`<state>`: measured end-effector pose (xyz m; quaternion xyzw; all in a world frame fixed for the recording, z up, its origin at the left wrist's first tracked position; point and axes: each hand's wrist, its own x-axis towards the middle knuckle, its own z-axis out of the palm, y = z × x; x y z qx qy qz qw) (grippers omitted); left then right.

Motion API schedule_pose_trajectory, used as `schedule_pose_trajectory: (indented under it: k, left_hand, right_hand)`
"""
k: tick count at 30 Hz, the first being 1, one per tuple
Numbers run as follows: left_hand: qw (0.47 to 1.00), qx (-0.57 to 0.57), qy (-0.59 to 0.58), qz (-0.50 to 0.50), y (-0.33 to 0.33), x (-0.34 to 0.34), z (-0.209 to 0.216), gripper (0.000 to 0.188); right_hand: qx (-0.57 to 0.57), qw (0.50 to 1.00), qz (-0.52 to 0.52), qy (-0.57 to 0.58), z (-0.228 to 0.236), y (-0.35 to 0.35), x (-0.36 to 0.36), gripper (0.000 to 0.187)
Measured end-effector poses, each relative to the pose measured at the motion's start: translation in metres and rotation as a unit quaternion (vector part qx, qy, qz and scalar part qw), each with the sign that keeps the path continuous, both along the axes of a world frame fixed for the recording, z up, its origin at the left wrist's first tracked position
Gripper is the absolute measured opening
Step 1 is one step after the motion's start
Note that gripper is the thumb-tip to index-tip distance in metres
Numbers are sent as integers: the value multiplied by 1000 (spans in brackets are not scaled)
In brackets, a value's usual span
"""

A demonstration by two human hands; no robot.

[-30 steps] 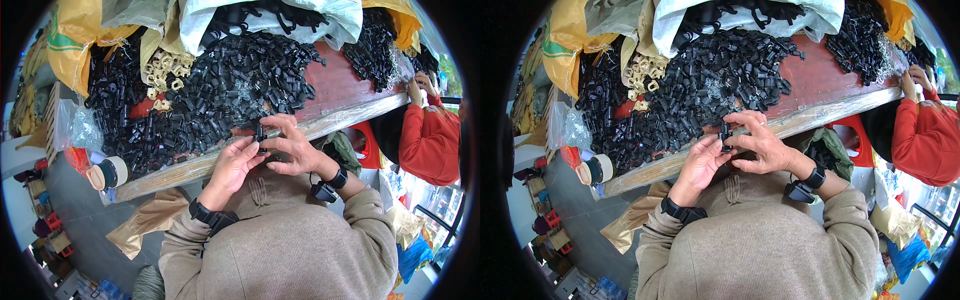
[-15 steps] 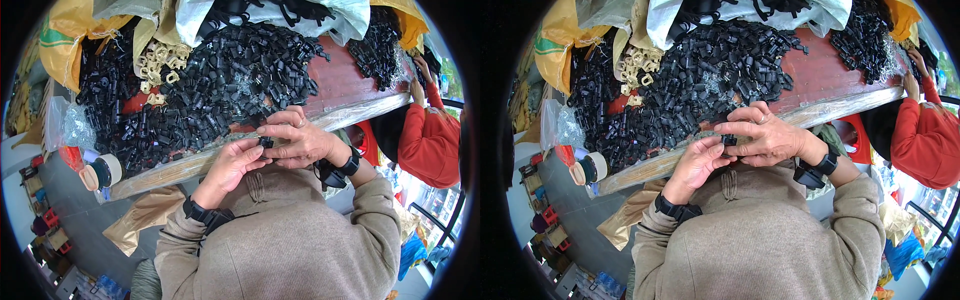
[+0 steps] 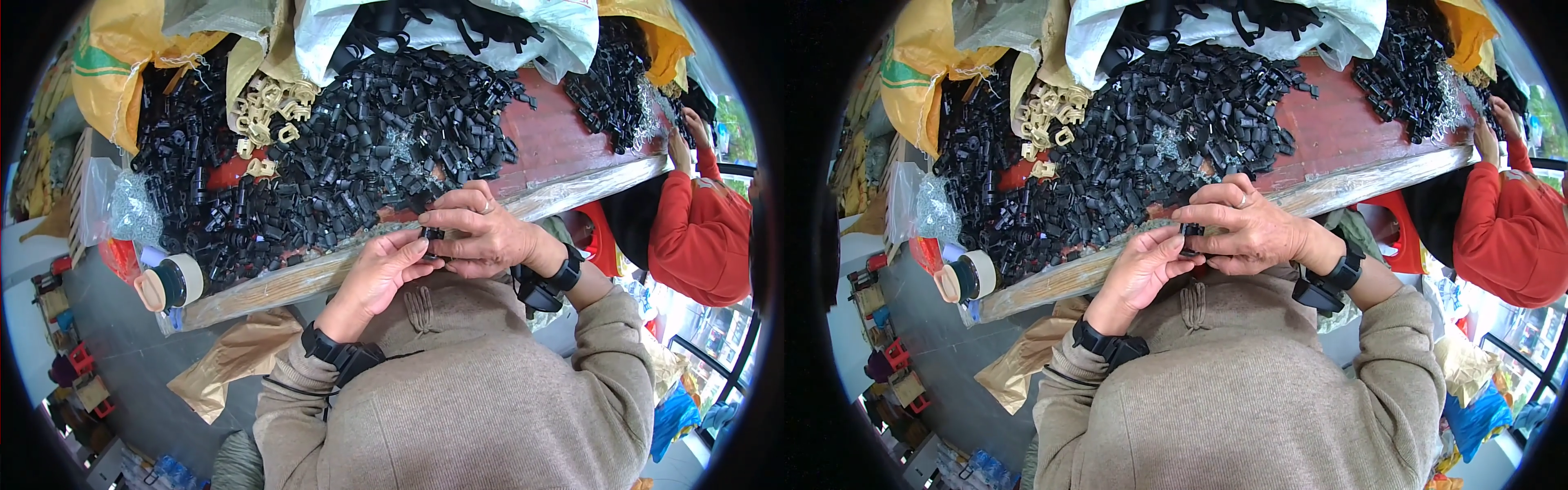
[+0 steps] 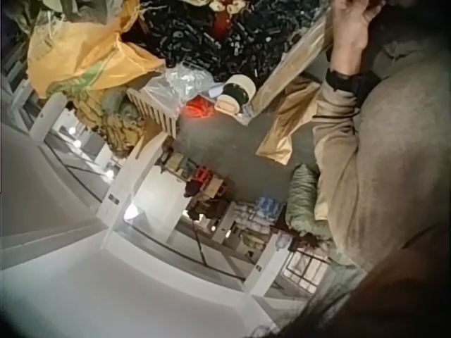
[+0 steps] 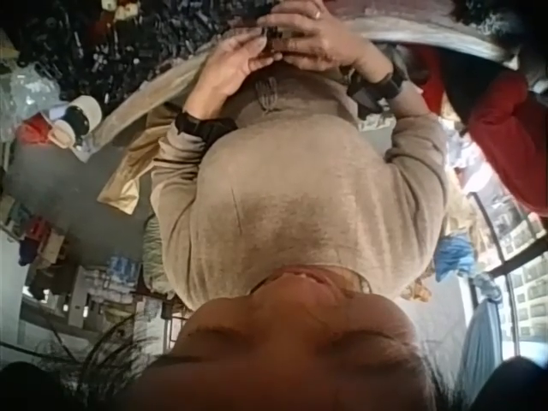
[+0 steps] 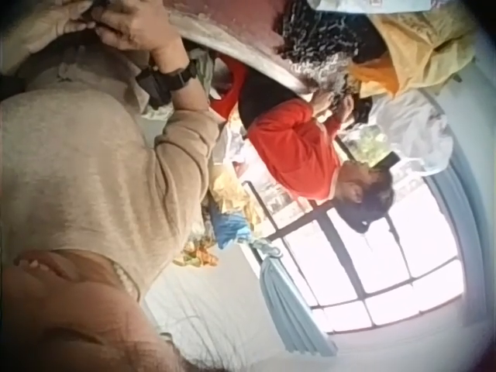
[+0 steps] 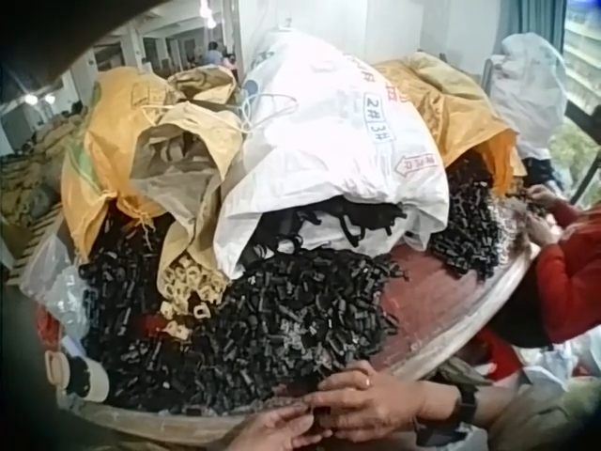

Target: The person picks up a black plastic component and a small beige piece, fits the beige piece into the component, and then slides a larger black plastic sleeve over the assembly before placing it back on the table.

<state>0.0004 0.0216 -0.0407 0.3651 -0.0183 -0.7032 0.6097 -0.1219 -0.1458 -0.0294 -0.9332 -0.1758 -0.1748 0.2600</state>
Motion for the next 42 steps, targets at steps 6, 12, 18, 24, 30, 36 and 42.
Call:
schedule_pose_trajectory:
  k: [6,12,18,24,30,36,42]
  left_hand:
    - [999,-8,33,32,3,6,-2,24]
    - [998,-9,35,50,13,15,-3,23]
    - [996,-12,24,87,31,31,-2,24]
    - [991,-37,19,129,49,51,0,25]
    - [987,-47,22,152,60,62,1,26]
    - [985,-56,27,160,71,67,-3,27]
    - [982,-57,25,180,83,69,-4,27]
  right_hand:
    - [60,998,-11,16,9,4,8,34]
    - [142,987,-65,40,18,2,18,34]
    - [105,987,-98,75,12,5,43,27]
    - [-1,992,-91,90,29,12,91,25]
    - [-86,991,-79,71,35,17,147,18]
    - [-222,969,-90,63,14,28,181,10]
    - [-220,970,-106,5,12,41,200,8]
